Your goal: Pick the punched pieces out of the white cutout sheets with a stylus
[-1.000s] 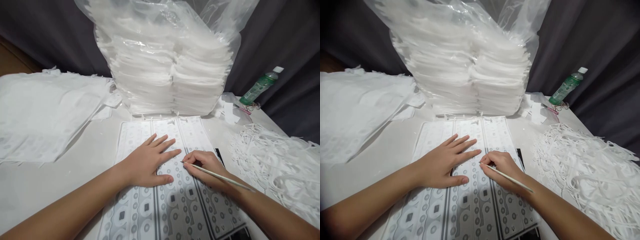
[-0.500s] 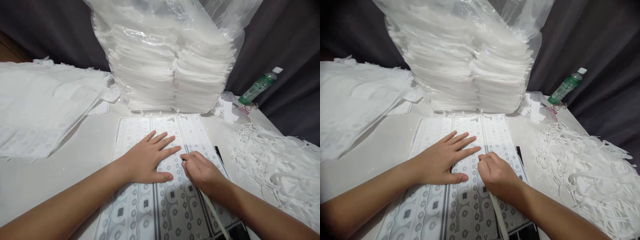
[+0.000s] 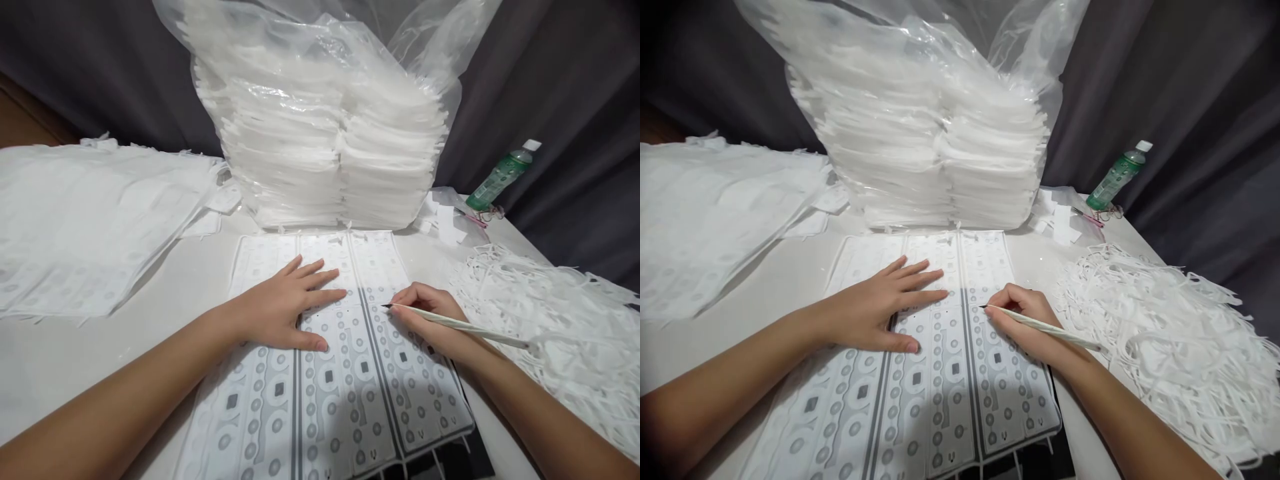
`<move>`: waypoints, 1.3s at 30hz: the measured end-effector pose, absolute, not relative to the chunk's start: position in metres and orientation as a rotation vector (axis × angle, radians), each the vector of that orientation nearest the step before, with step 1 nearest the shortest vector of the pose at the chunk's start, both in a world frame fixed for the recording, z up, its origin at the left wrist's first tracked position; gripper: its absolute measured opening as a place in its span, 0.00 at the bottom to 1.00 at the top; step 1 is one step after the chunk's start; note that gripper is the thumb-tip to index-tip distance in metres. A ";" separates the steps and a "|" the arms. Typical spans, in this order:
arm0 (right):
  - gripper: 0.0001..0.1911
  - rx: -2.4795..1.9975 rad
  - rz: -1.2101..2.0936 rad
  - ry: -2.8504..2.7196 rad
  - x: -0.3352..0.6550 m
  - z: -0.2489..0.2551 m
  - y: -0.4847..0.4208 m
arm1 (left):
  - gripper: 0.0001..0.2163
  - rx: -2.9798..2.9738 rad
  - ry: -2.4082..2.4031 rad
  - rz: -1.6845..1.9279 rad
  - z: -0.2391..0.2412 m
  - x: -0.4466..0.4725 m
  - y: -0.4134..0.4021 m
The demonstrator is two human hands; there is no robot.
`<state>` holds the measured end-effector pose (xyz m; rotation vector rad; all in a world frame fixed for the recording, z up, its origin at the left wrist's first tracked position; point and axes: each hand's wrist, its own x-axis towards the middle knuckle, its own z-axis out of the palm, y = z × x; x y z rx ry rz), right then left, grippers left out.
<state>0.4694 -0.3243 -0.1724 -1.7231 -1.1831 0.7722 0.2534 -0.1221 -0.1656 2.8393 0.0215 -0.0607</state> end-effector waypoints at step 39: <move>0.01 -1.333 0.601 -1.845 0.465 -0.185 -0.320 | 0.07 2.821 -0.386 -0.102 -0.147 0.309 -0.129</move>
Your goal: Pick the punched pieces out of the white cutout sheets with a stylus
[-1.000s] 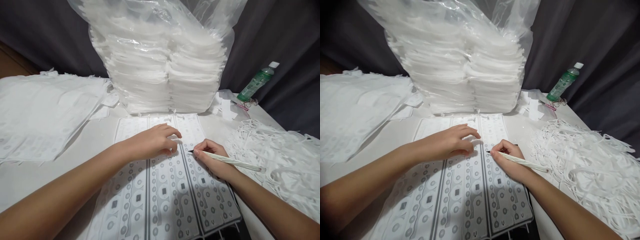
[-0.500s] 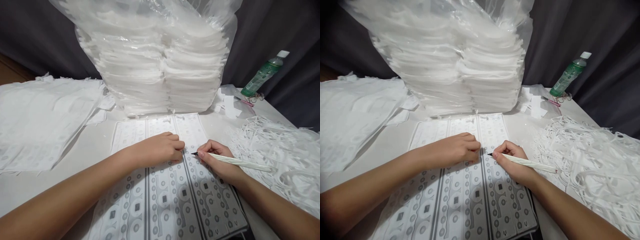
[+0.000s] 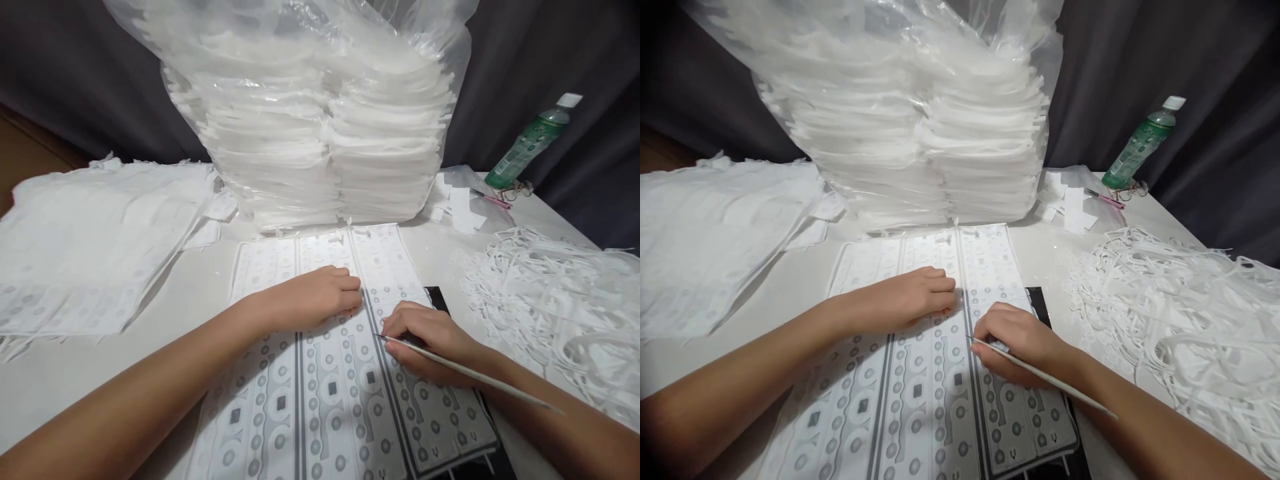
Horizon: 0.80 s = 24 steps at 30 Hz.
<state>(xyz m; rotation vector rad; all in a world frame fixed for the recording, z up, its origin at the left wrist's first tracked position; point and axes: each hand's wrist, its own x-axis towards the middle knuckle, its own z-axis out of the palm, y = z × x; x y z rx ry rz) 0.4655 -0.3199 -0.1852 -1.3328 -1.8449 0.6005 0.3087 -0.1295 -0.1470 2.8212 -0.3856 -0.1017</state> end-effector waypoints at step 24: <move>0.08 -1.813 0.819 -1.273 0.485 -0.173 -0.315 | 0.10 3.207 -0.160 0.065 -0.161 0.301 -0.155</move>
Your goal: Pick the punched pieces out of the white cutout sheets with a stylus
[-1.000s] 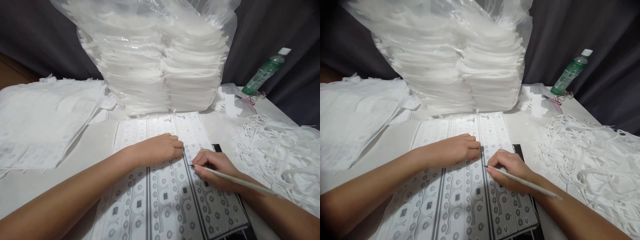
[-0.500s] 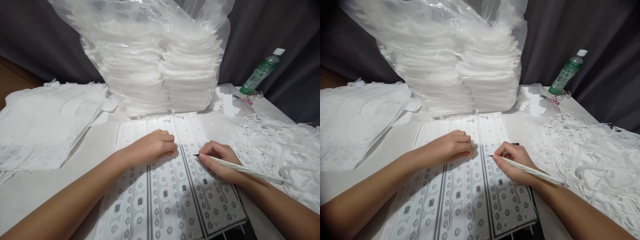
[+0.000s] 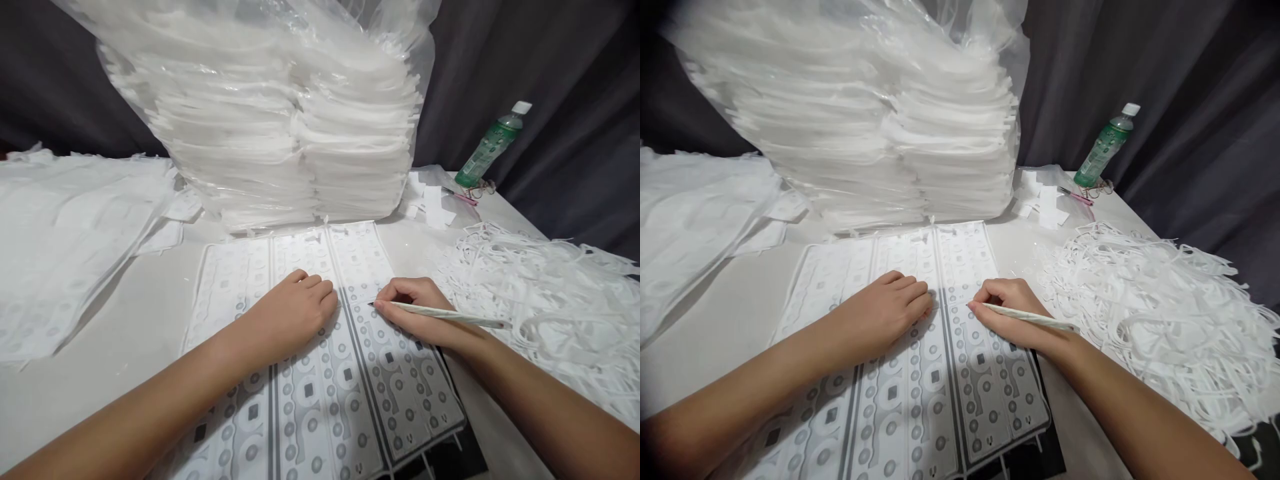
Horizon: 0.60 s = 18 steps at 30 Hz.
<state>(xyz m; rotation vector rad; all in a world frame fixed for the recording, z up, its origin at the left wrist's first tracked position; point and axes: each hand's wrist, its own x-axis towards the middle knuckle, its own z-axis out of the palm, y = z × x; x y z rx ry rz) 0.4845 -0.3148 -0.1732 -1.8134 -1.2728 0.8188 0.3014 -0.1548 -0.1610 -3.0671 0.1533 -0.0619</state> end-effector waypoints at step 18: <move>0.07 -1.851 0.785 -1.309 0.484 -0.172 -0.315 | 0.29 -3.403 0.246 -0.062 -0.171 0.290 -0.166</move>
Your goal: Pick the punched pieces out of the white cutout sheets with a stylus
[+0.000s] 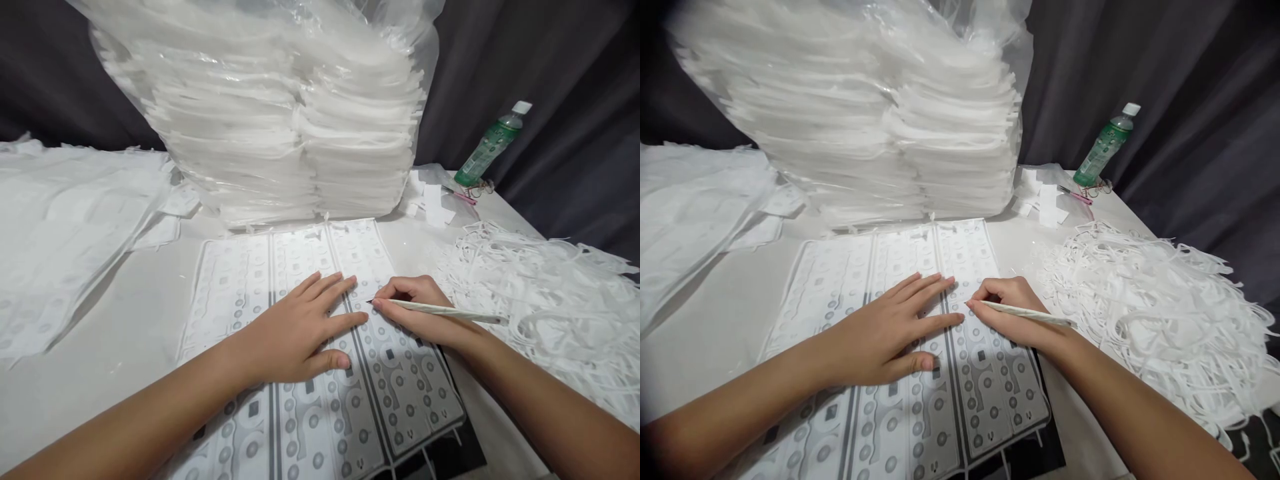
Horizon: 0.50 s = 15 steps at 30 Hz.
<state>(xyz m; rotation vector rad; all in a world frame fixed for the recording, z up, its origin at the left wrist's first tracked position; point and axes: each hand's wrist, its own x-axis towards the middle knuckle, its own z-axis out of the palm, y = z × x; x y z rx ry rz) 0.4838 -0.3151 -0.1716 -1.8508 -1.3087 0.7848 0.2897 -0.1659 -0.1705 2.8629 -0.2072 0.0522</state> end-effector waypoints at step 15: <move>0.09 -1.861 0.801 -1.262 0.484 -0.172 -0.315 | 0.30 2.805 -0.182 -0.009 -0.171 0.287 -0.162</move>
